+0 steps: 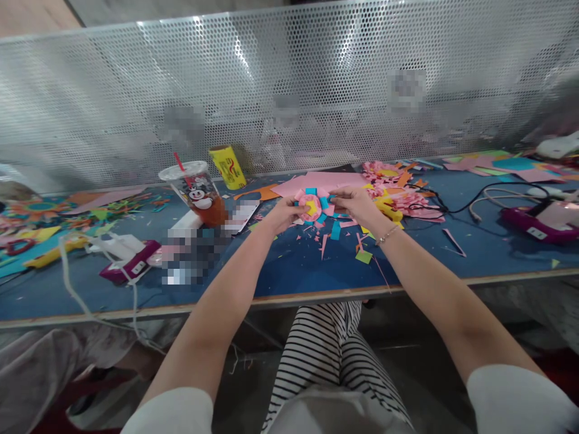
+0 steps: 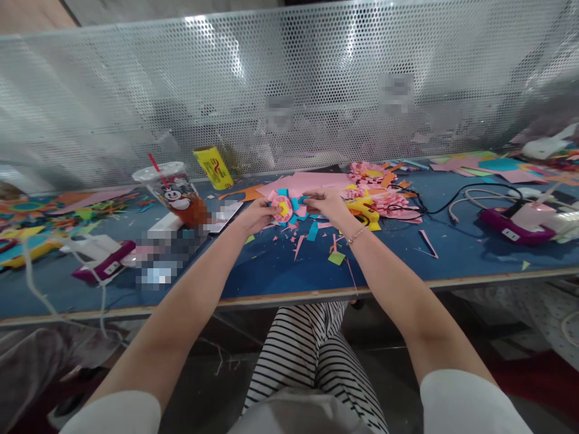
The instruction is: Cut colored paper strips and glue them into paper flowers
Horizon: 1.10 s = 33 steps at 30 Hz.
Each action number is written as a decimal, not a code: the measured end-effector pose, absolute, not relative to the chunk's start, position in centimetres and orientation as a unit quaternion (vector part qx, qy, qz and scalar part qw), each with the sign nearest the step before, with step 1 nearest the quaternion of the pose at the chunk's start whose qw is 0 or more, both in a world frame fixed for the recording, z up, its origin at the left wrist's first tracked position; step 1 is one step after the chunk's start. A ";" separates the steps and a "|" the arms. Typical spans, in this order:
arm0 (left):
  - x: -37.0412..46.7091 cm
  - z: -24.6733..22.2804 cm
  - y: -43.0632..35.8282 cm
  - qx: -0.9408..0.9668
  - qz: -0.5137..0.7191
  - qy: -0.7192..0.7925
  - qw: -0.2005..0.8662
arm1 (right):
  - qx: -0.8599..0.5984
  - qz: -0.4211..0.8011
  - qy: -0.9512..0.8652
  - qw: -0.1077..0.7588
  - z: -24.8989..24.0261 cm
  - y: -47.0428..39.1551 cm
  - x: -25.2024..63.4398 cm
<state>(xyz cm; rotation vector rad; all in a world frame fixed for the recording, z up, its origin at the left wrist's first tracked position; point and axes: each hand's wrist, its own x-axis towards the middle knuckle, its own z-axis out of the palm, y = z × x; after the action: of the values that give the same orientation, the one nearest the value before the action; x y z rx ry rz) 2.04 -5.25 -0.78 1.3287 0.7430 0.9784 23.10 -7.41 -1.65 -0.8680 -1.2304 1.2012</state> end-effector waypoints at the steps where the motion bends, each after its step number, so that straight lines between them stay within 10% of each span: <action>1: 2.0 -0.8 -5.2 0.578 0.424 0.323 0.618 | -0.367 0.512 -0.525 0.573 -1.7 -7.5 23.1; 8: 2.0 -0.7 -5.3 0.674 0.399 0.284 0.553 | -0.385 0.406 -0.577 0.595 -1.7 -7.3 23.2; 20: 1.1 0.0 -6.1 0.828 0.453 0.331 -0.011 | -0.317 0.179 -0.693 0.622 0.2 -10.6 22.9; 33: 1.6 0.5 -6.6 0.819 0.474 0.318 0.060 | -0.289 0.171 -0.763 0.552 -0.1 -10.4 22.7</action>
<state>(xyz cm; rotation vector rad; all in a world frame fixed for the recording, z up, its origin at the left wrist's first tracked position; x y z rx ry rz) 1.60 -6.57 0.53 2.4790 0.9631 1.4341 22.71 -10.41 -0.12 -0.6834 -1.8041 0.4049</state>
